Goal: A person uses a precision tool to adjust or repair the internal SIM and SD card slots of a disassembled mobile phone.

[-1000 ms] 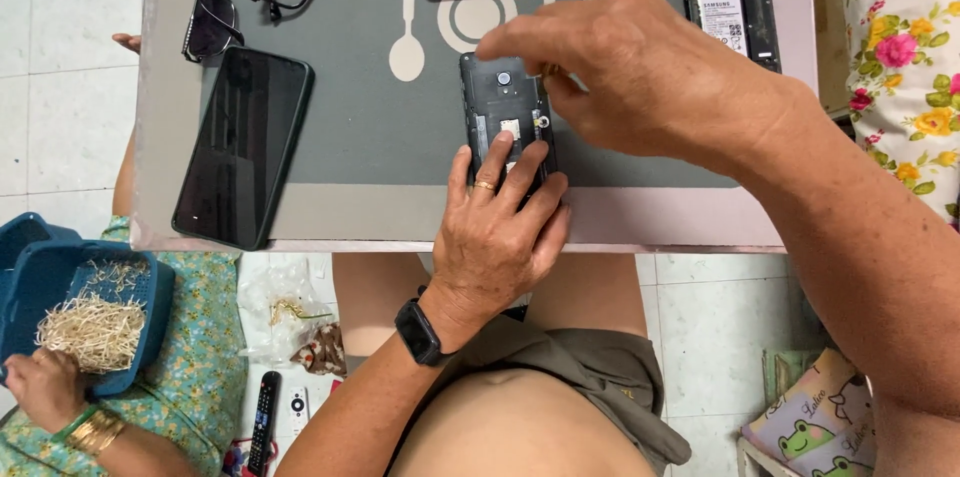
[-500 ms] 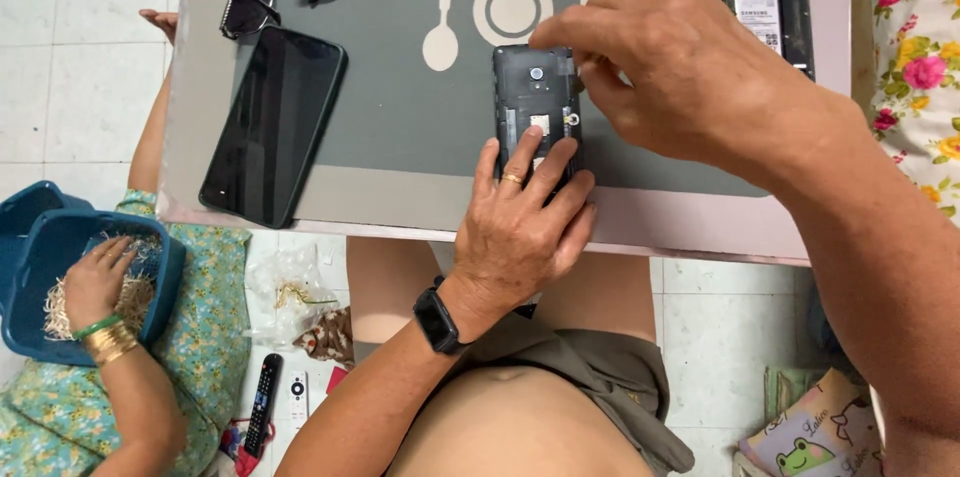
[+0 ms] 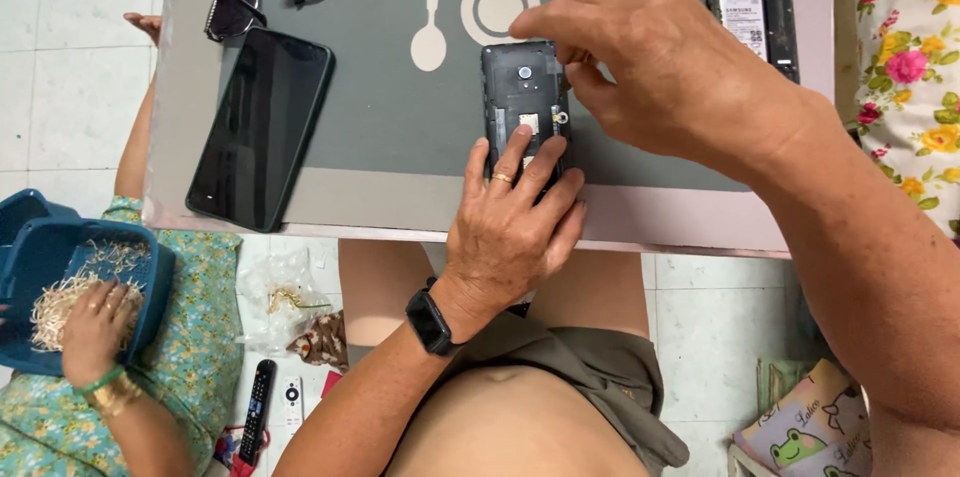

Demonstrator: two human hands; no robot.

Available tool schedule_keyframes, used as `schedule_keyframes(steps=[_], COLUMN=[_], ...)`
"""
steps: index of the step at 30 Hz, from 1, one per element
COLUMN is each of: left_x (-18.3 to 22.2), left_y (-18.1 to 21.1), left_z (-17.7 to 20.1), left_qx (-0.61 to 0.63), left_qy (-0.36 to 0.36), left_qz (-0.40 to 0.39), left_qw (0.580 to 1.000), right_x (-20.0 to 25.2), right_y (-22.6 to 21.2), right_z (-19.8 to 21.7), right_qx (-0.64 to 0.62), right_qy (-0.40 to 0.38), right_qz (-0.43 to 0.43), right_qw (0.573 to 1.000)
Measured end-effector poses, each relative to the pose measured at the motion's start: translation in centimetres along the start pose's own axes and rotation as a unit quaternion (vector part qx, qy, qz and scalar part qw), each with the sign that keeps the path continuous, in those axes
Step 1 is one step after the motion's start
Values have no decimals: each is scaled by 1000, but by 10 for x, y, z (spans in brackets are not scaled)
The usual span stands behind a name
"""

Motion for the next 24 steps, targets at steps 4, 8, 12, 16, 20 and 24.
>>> schedule_keyframes(steps=[4, 8, 12, 16, 20, 24], left_x=[-1, -2, -2, -2, -2, -1], left_y=[1, 1, 1, 0, 1, 1], left_z=[0, 1, 1, 1, 2, 1], left_qx=[-11, -17, -7, -8, -3, -8], left_qy=[-6, -3, -10, -16, -10, -12], left_qz=[0, -4, -2, 2, 0, 2], left_qw=[1000, 1000, 1000, 1000, 1000, 1000], right_x=[4, 5, 4, 3, 6, 8], right_y=[10, 12, 3, 2, 4, 7], right_z=[-13, -14, -2, 1, -5, -9], right_qx=[28, 45, -8, -35, -12, 30], right_qy=[66, 78, 56, 49, 62, 71], right_qz=[5, -6, 12, 15, -3, -4], right_qw=[997, 996, 998, 998, 998, 997])
Point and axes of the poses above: each hand's wrist, its own x-axis away from the middle knuckle, its own z-axis out of the back of the hand, y = z × x, the point moved 2 cm from there along -x, towards the middle knuckle, and after that the axes turned 9 degrees about x, right-handed, at the moved point
